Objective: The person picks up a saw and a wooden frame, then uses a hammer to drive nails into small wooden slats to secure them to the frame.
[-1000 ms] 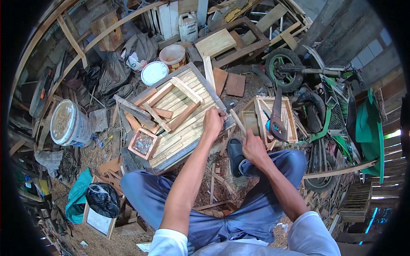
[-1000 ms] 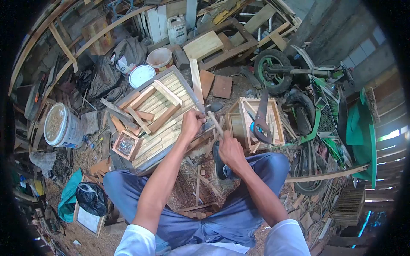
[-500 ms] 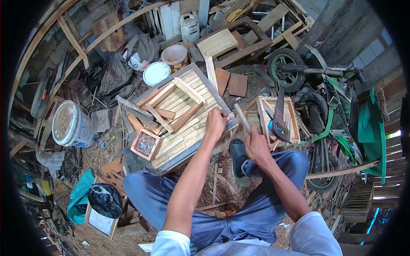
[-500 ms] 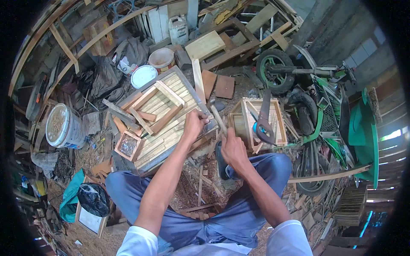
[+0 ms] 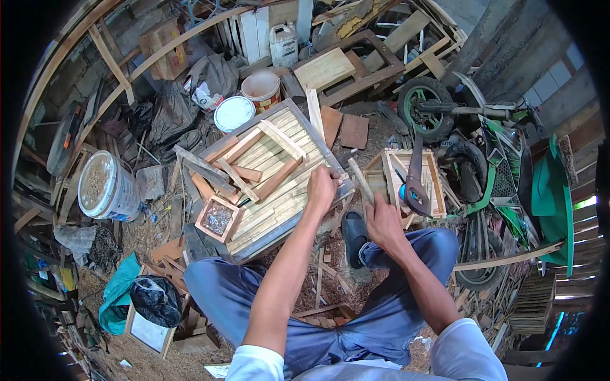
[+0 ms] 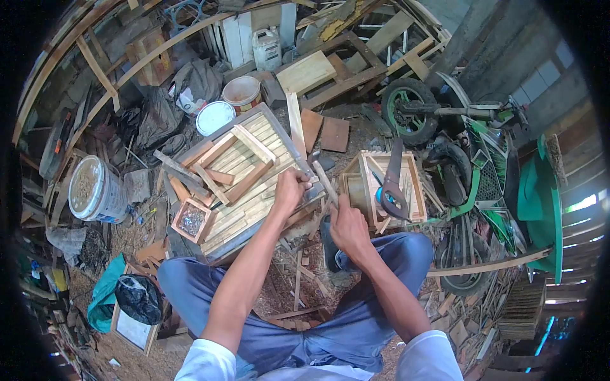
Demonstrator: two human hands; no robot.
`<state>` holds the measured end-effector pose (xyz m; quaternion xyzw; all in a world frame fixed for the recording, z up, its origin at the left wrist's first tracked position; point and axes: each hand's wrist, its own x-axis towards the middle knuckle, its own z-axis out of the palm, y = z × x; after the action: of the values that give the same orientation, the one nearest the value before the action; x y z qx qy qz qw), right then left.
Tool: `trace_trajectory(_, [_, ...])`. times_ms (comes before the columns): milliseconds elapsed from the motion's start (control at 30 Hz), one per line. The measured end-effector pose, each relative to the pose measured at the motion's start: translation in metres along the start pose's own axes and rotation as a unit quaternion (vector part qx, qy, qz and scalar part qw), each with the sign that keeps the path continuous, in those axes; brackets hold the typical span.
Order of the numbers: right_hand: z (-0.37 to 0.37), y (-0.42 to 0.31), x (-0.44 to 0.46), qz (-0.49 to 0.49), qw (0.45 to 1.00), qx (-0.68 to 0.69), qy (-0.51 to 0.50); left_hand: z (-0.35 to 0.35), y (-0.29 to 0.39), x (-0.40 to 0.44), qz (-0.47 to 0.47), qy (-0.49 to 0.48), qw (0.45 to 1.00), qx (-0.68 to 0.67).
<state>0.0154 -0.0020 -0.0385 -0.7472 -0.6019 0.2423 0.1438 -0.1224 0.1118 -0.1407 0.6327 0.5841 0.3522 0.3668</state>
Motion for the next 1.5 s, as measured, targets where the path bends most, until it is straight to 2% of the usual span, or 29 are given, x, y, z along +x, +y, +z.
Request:
trace_trajectory(133, [-0.007, -0.009, 0.007, 0.024, 0.997, 0.068, 0.015, -0.005, 0.003, 0.000, 0.016, -0.026, 0.999, 0.016])
trace_trajectory(233, [0.011, 0.005, 0.021, -0.070, 0.979, 0.149, 0.116, -0.010, 0.011, -0.001, 0.009, -0.055, 0.998, 0.020])
trace_trajectory(267, [0.015, 0.007, 0.027, -0.070, 0.978, 0.157, 0.117, -0.014, 0.013, -0.001, 0.002, -0.060, 0.998, 0.021])
trace_trajectory(300, [0.015, 0.003, 0.028, -0.068, 0.977, 0.165, 0.116, -0.016, 0.010, -0.003, 0.026, -0.056, 0.998, 0.000])
trace_trajectory(433, [0.002, -0.014, 0.031, -0.017, 0.982, 0.167, 0.082, -0.026, 0.010, 0.000, 0.003, -0.107, 0.994, 0.013])
trace_trajectory(533, [0.010, -0.009, 0.037, -0.053, 0.972, 0.198, 0.113, -0.045, 0.027, 0.001, -0.001, -0.148, 0.989, -0.032])
trace_trajectory(667, [0.016, -0.019, 0.038, -0.036, 0.955, 0.288, 0.056, -0.086, 0.044, -0.016, -0.007, -0.204, 0.978, -0.051])
trace_trajectory(733, [0.045, -0.018, 0.049, -0.110, 0.918, 0.376, 0.057, -0.104, 0.039, -0.021, 0.008, -0.222, 0.975, -0.022])
trace_trajectory(800, [0.054, -0.025, 0.047, -0.097, 0.918, 0.383, 0.018, -0.118, 0.031, -0.028, -0.001, -0.226, 0.974, -0.017])
trace_trajectory(833, [0.054, -0.033, 0.044, -0.091, 0.919, 0.384, -0.003, -0.129, 0.029, -0.032, 0.033, -0.222, 0.974, 0.021])
trace_trajectory(933, [0.061, -0.049, 0.045, -0.115, 0.933, 0.342, -0.010, -0.151, 0.010, -0.039, 0.078, -0.165, 0.983, -0.008])
trace_trajectory(967, [0.063, -0.054, 0.046, -0.092, 0.948, 0.304, -0.027, -0.159, 0.005, -0.039, -0.005, -0.184, 0.983, -0.020])
trace_trajectory(1067, [0.082, -0.064, 0.053, -0.086, 0.930, 0.357, -0.026, -0.176, 0.001, -0.040, 0.018, -0.049, 0.992, 0.112])
trace_trajectory(1100, [0.083, -0.070, 0.052, -0.063, 0.930, 0.360, -0.034, -0.178, 0.002, -0.042, 0.045, -0.005, 0.990, 0.135])
trace_trajectory(1200, [0.084, -0.079, 0.057, -0.013, 0.920, 0.387, -0.050, -0.176, -0.009, -0.035, 0.149, 0.042, 0.965, 0.214])
trace_trajectory(1300, [0.102, -0.073, 0.072, -0.003, 0.897, 0.437, -0.060, -0.171, -0.014, -0.035, 0.068, -0.006, 0.958, 0.278])
trace_trajectory(1400, [0.111, -0.062, 0.078, -0.006, 0.886, 0.457, -0.073, -0.167, -0.026, -0.037, 0.090, 0.005, 0.944, 0.317])
trace_trajectory(1500, [0.103, -0.061, 0.076, -0.016, 0.876, 0.472, -0.093, -0.163, -0.026, -0.035, 0.071, 0.015, 0.949, 0.306])
